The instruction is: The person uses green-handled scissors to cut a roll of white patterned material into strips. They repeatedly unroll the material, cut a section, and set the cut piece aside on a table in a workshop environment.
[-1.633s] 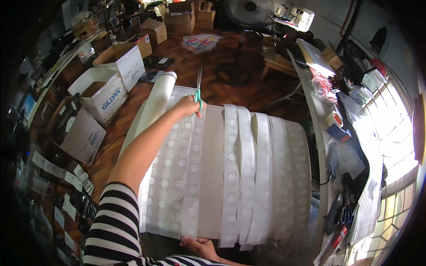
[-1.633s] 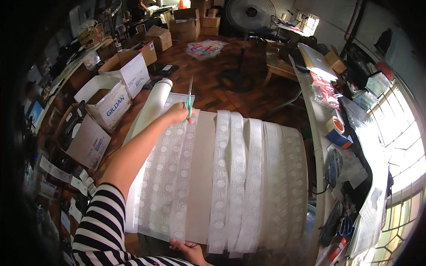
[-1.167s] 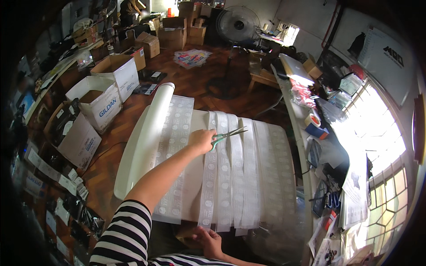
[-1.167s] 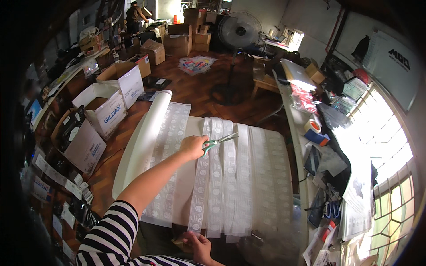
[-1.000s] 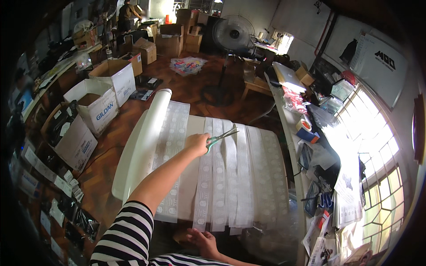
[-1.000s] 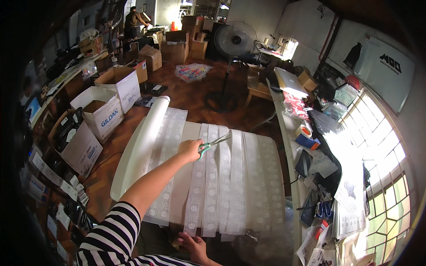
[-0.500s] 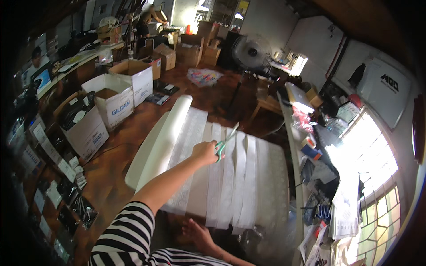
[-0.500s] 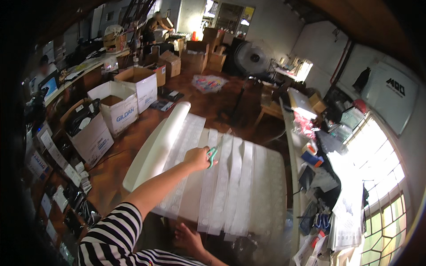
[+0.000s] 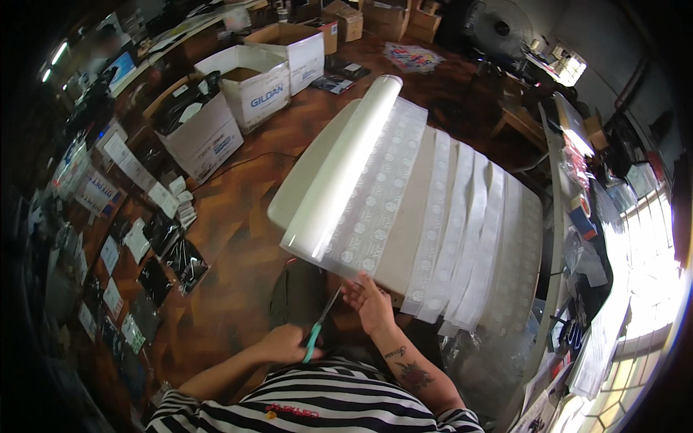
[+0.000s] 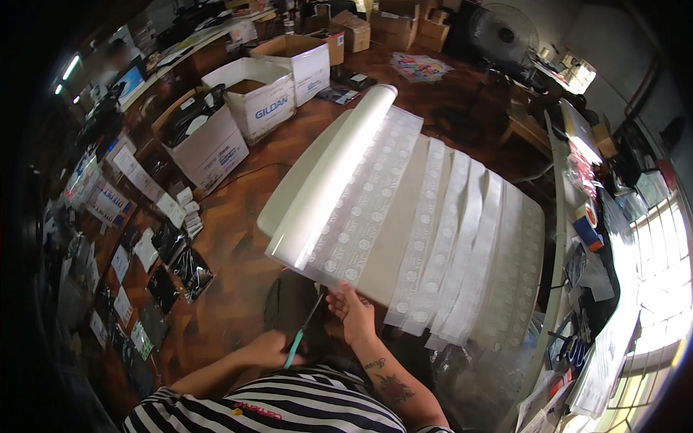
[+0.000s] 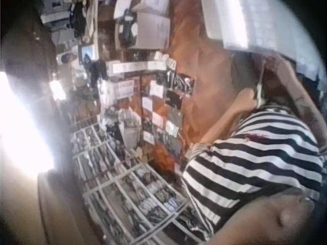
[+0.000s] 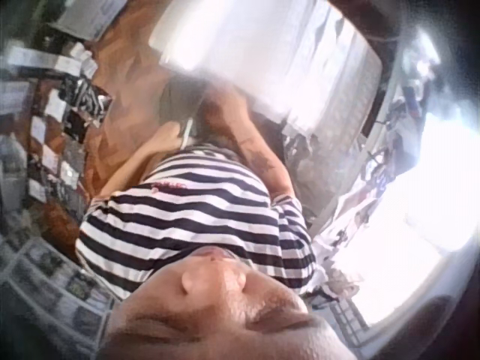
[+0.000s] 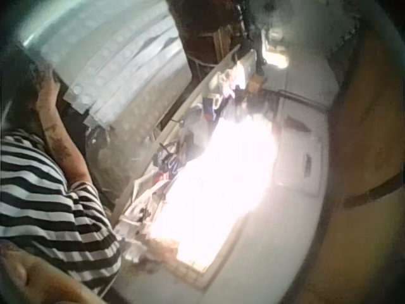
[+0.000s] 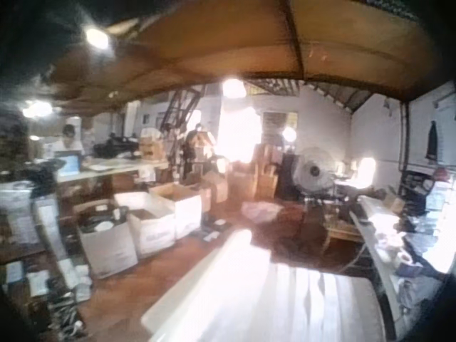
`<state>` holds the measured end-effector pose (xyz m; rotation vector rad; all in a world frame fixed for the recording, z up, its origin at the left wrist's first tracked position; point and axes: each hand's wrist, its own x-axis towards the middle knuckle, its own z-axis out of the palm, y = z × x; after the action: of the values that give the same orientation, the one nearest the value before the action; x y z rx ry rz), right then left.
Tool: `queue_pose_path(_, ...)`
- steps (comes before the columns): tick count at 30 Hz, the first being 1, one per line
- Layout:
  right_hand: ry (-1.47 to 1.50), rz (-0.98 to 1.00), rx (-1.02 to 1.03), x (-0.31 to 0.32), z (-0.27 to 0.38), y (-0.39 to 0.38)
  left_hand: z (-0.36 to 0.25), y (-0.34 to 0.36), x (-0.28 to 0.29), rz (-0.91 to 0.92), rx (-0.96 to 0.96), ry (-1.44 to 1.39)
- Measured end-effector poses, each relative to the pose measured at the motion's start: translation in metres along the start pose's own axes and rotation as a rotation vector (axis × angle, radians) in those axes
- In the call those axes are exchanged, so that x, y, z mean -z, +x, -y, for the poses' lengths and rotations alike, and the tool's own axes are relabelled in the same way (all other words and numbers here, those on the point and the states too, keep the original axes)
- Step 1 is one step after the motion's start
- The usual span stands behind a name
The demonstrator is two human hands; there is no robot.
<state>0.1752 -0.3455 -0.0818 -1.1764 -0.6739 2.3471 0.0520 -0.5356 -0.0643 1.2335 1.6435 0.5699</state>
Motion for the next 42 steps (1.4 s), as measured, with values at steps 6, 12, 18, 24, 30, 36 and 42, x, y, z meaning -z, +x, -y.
queue_pose_path(6,0.012,-0.031,0.076,-0.003,0.001,-0.002,-0.026,0.046,0.022,-0.041,-0.067,0.022)
queue_pose_path(12,-0.032,-0.019,0.121,-0.011,0.004,-0.003,-0.015,0.060,0.014,0.001,-0.079,-0.152)
queue_pose_path(18,-0.021,-0.059,0.143,-0.013,0.000,-0.004,-0.024,0.056,0.012,0.168,-0.025,-0.477)
queue_pose_path(24,-0.016,-0.049,0.201,-0.005,-0.012,0.002,-0.051,0.068,0.039,0.133,0.128,-0.307)
queue_pose_path(30,0.017,-0.061,0.163,-0.014,-0.001,-0.006,-0.083,0.097,0.065,0.211,0.297,-0.421)
queue_pose_path(36,0.133,0.042,0.204,-0.006,-0.011,0.002,-0.101,0.112,0.081,0.239,0.369,-0.550)
queue_pose_path(42,0.083,0.032,0.238,-0.001,-0.017,0.008,-0.123,0.130,0.102,0.263,0.443,-0.543)
